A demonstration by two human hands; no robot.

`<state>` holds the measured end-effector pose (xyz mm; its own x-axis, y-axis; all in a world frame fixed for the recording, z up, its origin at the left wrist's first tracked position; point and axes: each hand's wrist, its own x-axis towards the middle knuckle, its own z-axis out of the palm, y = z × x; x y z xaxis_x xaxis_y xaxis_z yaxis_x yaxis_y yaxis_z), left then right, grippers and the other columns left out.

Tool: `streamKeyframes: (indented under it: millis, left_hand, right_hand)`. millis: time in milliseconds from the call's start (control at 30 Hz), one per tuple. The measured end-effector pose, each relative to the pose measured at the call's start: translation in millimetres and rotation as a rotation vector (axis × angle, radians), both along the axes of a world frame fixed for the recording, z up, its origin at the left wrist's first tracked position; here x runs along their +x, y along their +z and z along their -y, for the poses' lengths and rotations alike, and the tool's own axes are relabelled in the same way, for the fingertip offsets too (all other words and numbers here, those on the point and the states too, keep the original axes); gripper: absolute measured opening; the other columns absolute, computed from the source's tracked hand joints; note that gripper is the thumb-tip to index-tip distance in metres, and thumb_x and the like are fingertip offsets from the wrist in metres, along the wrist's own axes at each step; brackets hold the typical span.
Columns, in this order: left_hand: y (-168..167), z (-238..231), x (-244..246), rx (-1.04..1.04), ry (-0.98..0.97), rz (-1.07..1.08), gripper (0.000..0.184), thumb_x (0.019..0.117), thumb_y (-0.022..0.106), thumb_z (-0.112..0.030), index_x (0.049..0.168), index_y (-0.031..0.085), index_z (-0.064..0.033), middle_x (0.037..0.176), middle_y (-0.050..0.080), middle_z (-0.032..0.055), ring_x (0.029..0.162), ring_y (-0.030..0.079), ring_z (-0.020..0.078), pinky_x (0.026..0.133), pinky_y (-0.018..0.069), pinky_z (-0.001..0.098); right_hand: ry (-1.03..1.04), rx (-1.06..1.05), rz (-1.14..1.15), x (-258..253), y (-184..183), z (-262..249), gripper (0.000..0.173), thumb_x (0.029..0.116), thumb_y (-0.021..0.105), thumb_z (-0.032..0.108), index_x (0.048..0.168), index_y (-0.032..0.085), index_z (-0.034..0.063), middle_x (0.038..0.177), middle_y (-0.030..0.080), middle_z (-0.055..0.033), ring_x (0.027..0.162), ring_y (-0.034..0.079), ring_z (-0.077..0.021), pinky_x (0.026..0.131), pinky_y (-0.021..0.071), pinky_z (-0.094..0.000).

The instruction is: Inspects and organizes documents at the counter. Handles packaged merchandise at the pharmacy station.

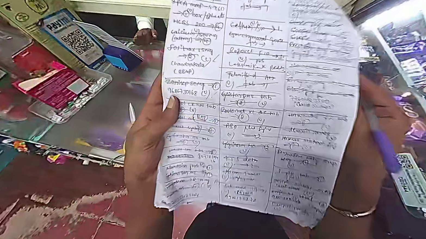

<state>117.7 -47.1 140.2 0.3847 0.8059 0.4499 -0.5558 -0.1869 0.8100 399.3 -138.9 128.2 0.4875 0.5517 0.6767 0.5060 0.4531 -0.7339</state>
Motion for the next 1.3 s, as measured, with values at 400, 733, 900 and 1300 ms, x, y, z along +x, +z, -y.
streamKeyframes:
  millis: [400,733,900,1300]
  left_hand:
    - [-171.3,-53.8,2.8,-0.189,0.217,-0.806,0.07,0.1067,0.046,-0.009,0.165,0.013,-0.0301,0.161,0.039,0.0074,0.123,0.063,0.017,0.099,0.0551,0.0397]
    - [-170.6,-45.1,2.6,-0.178,0.279,-0.818,0.066,0.107,0.046,-0.011,0.164,0.019,-0.0304,0.163,0.038,0.0006,0.124,0.061,0.0123,0.098,0.0552,0.0362]
    - [-175.7,-33.4,-3.7,0.15,0.524,-0.999,0.068,0.1027,0.056,-0.019,0.162,0.026,-0.0108,0.165,0.033,0.0124,0.144,0.045,0.0218,0.115,0.042,0.0436]
    - [-201.5,45.4,-120.9,0.261,0.713,-0.987,0.047,0.1029,0.056,-0.018,0.146,0.052,0.0011,0.151,0.052,0.0185,0.142,0.049,0.0246,0.117,0.0417,0.0421]
  right_hand:
    - [0.252,-0.518,0.51,-21.0,-158.7,-9.4,0.038,0.104,0.057,0.026,0.132,0.067,0.0031,0.132,0.068,-0.0157,0.122,0.066,-0.031,0.109,0.0493,-0.0503]
    - [0.38,-0.262,0.535,2.2,-202.2,68.2,0.028,0.1067,0.054,0.026,0.106,0.074,0.006,0.105,0.078,-0.0079,0.113,0.071,-0.0172,0.111,0.0495,-0.0362]
    - [0.397,-0.262,0.526,2.6,-200.4,69.1,0.025,0.1052,0.057,0.026,0.103,0.074,0.0059,0.101,0.078,-0.0071,0.111,0.072,-0.016,0.109,0.0517,-0.034]
    - [0.315,-0.307,0.241,-29.3,-182.0,67.0,0.035,0.1074,0.049,0.025,0.117,0.068,-0.0017,0.124,0.07,-0.0154,0.124,0.064,-0.0235,0.109,0.0508,-0.0387]
